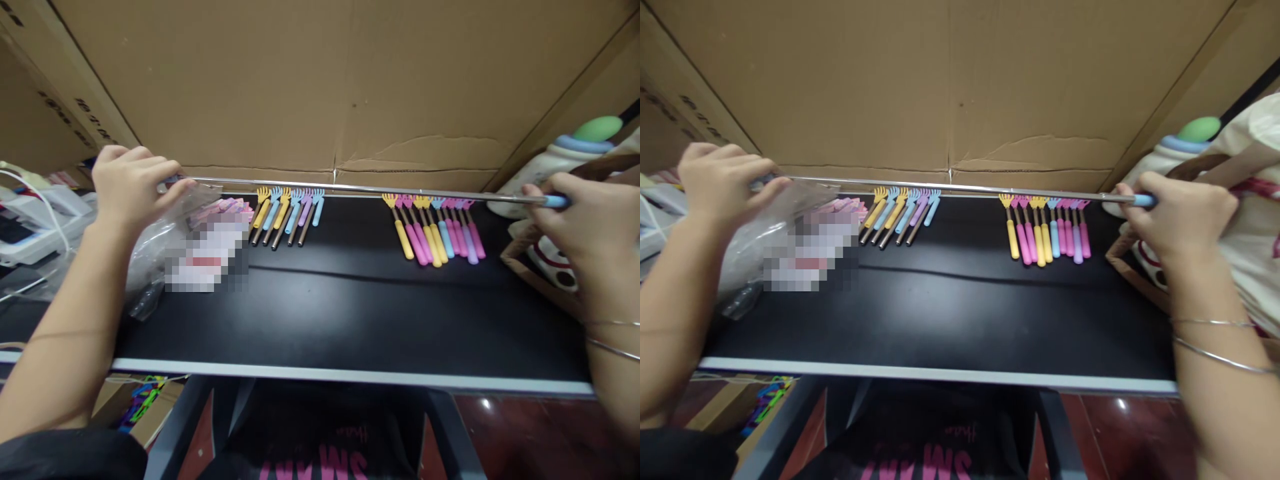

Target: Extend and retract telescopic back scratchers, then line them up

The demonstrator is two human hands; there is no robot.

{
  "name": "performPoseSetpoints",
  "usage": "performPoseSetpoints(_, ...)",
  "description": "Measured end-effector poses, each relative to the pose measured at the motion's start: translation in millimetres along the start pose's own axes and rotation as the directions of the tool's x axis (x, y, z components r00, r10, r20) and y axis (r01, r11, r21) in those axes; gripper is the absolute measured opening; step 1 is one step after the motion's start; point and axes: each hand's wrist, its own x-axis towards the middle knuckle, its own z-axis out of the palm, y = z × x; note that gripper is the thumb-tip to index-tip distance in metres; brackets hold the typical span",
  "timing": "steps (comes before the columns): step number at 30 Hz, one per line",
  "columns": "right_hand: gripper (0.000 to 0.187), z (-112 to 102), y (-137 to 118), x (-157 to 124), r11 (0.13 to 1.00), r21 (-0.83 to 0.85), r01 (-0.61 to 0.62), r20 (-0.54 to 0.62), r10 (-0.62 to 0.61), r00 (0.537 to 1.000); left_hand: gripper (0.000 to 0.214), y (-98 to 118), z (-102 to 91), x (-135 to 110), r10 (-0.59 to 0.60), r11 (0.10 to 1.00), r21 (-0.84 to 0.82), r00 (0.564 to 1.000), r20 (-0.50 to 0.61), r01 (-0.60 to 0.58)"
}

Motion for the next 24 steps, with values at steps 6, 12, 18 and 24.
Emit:
performPoseSetpoints(6, 0.050, -15, -8, 2, 0.996, 0.086, -0.018, -0.024, 0.020, 1.000, 0.031, 3, -12.9, 2, -0.022, 1.000, -0.011, 1.000, 0.002, 0.022)
performPoseSetpoints(12, 0.038, -28, -16, 1, 0.987, 0.155, -0.040, -0.022, 0.044, 0.999, 0.033, 8, -17.5, 2, -0.099, 0.994, -0.036, 0.995, -0.008, 0.099)
performPoseSetpoints(18, 0.036, -23, -13, 1, 0.988, 0.120, -0.097, 0.004, 0.097, 0.995, 0.033, 16, -19.4, 2, -0.158, 0.985, -0.068, 0.987, -0.004, 0.157)
performPoseSetpoints(24, 0.040, -30, -56, -15, 0.974, 0.203, 0.102, 0.070, -0.118, 0.991, 0.032, 67, -21.7, 7, -0.038, 0.991, -0.127, 0.999, -0.006, 0.037)
